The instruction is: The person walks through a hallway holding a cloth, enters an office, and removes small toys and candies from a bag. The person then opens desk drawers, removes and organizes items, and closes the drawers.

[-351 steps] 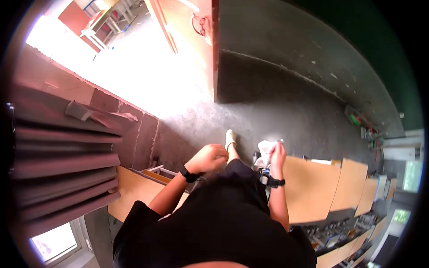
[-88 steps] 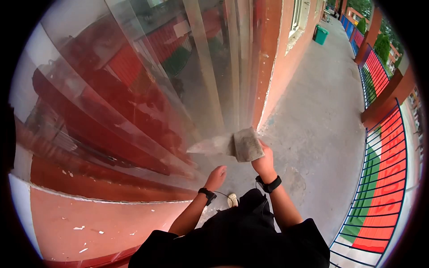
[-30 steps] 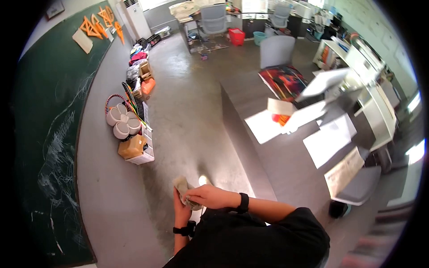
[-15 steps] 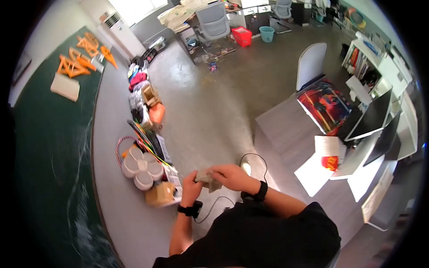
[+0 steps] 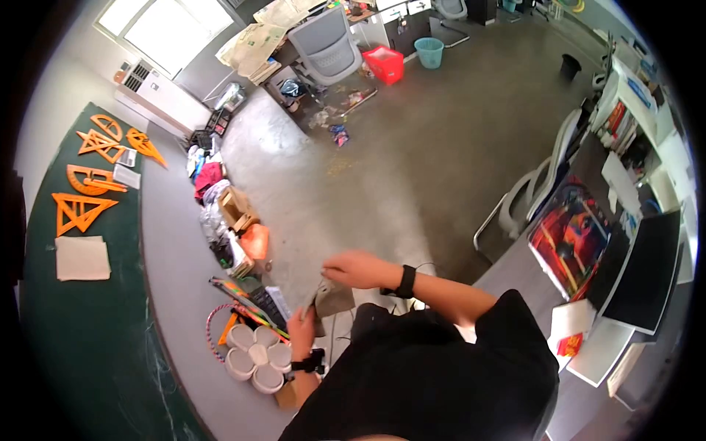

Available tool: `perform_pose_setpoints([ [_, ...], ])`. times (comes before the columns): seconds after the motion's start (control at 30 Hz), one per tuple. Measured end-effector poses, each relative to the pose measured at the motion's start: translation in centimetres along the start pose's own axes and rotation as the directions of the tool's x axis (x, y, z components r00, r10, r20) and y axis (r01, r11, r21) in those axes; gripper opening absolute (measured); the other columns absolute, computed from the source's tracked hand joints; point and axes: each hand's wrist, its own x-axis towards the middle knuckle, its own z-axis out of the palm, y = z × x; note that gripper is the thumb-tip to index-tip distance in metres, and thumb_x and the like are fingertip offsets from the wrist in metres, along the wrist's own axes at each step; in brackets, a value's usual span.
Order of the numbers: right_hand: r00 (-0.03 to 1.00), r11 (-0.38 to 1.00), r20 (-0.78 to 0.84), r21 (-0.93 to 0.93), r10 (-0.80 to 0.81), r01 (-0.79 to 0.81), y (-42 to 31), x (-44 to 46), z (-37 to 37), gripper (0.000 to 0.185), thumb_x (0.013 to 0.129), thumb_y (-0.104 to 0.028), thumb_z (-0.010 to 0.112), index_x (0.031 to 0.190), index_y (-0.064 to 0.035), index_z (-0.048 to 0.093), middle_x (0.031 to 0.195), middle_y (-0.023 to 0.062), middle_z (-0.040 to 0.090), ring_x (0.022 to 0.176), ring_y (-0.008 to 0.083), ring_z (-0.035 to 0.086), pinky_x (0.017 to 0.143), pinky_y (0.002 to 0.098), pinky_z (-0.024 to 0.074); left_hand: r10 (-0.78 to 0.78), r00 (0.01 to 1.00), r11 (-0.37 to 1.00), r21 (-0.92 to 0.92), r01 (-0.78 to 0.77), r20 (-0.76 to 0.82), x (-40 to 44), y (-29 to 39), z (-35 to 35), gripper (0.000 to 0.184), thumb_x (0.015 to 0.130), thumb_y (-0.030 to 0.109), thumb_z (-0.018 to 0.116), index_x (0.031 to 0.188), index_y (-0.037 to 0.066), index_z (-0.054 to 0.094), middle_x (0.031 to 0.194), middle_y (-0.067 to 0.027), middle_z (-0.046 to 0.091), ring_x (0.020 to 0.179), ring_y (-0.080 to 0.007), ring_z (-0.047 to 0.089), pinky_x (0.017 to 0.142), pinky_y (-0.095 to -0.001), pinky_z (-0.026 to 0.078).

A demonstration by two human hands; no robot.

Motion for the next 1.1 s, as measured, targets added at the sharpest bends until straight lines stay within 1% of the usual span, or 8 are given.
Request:
perform_pose_setpoints([
  [0.2,0.988,0.987,0.054,-0.077,0.147,-0.143,6.8,10.0,-6.2,0.028,0.101,-0.030,0.058,0.099,-0.0033,0.067,0.090,0.0216,0.067,0.085,0.0414,0.063,0.074,0.0478,0.0503,-0.130,0.985,0.991,0.039,0.126,0.116,16.0,-0.8,2.9,0.029,0.097,0.025,0.063,0.101,-0.003,0.069,0.079,-0.0238,0.068,0.066,-0.0387,0.057,0.065,-0.0420,0.049],
  [0.37,0.917,0.919,-0.116,-0.058,0.383,-0.391,12.7,14.8,-12.3,0.025,0.100,-0.025,0.060,0.105,-0.0026,0.070,0.083,0.0192,0.067,0.074,0.0342,0.064,0.072,0.0410,0.0511,0.102,0.953,0.991,-0.109,-0.074,0.286,33.8,4.6,8.7,0.023,0.092,0.019,0.060,0.101,0.000,0.071,0.092,-0.0265,0.069,0.088,-0.0449,0.067,0.071,-0.0468,0.052],
  [0.67,0.762,0.850,-0.447,-0.006,0.468,-0.526,19.7,26.5,-28.1,0.023,0.099,-0.026,0.057,0.099,-0.0056,0.068,0.080,0.0198,0.068,0.075,0.0440,0.063,0.069,0.0487,0.0504,0.523,0.658,0.844,-0.221,-0.489,0.541,62.5,21.0,19.2,0.017,0.089,0.020,0.064,0.092,0.004,0.068,0.085,-0.0228,0.065,0.083,-0.0468,0.061,0.069,-0.0516,0.047],
  [0.77,0.815,0.882,-0.390,-0.015,0.428,-0.470,26.7,28.8,-31.5,0.021,0.098,-0.023,0.057,0.095,-0.0045,0.066,0.079,0.0196,0.067,0.074,0.0429,0.064,0.067,0.0495,0.0502,0.521,0.616,0.823,-0.156,-0.547,0.591,68.4,24.0,24.0,0.019,0.089,0.020,0.064,0.093,0.002,0.068,0.086,-0.0248,0.066,0.085,-0.0474,0.062,0.070,-0.0519,0.047],
  [0.87,0.853,0.855,-0.284,-0.161,0.437,-0.492,32.2,31.5,-38.3,0.021,0.097,-0.023,0.056,0.093,-0.0055,0.067,0.080,0.0195,0.068,0.075,0.0424,0.065,0.067,0.0508,0.0512,0.285,0.754,0.908,0.084,-0.409,0.592,72.1,24.1,30.0,0.022,0.090,0.020,0.063,0.096,0.000,0.068,0.088,-0.0276,0.066,0.087,-0.0479,0.063,0.072,-0.0522,0.048],
  [0.9,0.847,0.826,-0.253,-0.218,0.467,-0.520,33.3,32.5,-41.1,0.021,0.096,-0.023,0.056,0.093,-0.0063,0.068,0.080,0.0193,0.068,0.075,0.0425,0.065,0.067,0.0513,0.0517,0.405,0.790,0.887,0.012,-0.462,0.461,73.6,21.1,33.3,0.026,0.092,0.021,0.062,0.103,-0.001,0.069,0.093,-0.0307,0.066,0.090,-0.0488,0.064,0.074,-0.0511,0.050],
  [0.97,0.846,0.820,-0.262,-0.235,0.464,-0.522,35.3,34.3,-47.6,0.020,0.093,-0.025,0.057,0.092,-0.0081,0.069,0.081,0.0184,0.069,0.077,0.0423,0.066,0.069,0.0527,0.0527,0.256,0.748,0.962,-0.088,-0.257,0.612,75.4,26.6,35.5,0.030,0.093,0.021,0.061,0.112,0.000,0.070,0.096,-0.0315,0.067,0.093,-0.0500,0.065,0.077,-0.0502,0.052],
  [1.1,0.866,0.829,-0.246,-0.265,0.436,-0.492,42.0,36.3,-57.2,0.019,0.090,-0.025,0.058,0.094,-0.0117,0.071,0.082,0.0169,0.070,0.078,0.0406,0.067,0.069,0.0519,0.0541,0.183,0.652,0.922,0.102,-0.374,0.736,82.2,36.4,40.6,0.028,0.095,0.022,0.060,0.110,0.000,0.069,0.091,-0.0288,0.068,0.086,-0.0514,0.064,0.067,-0.0516,0.051],
])
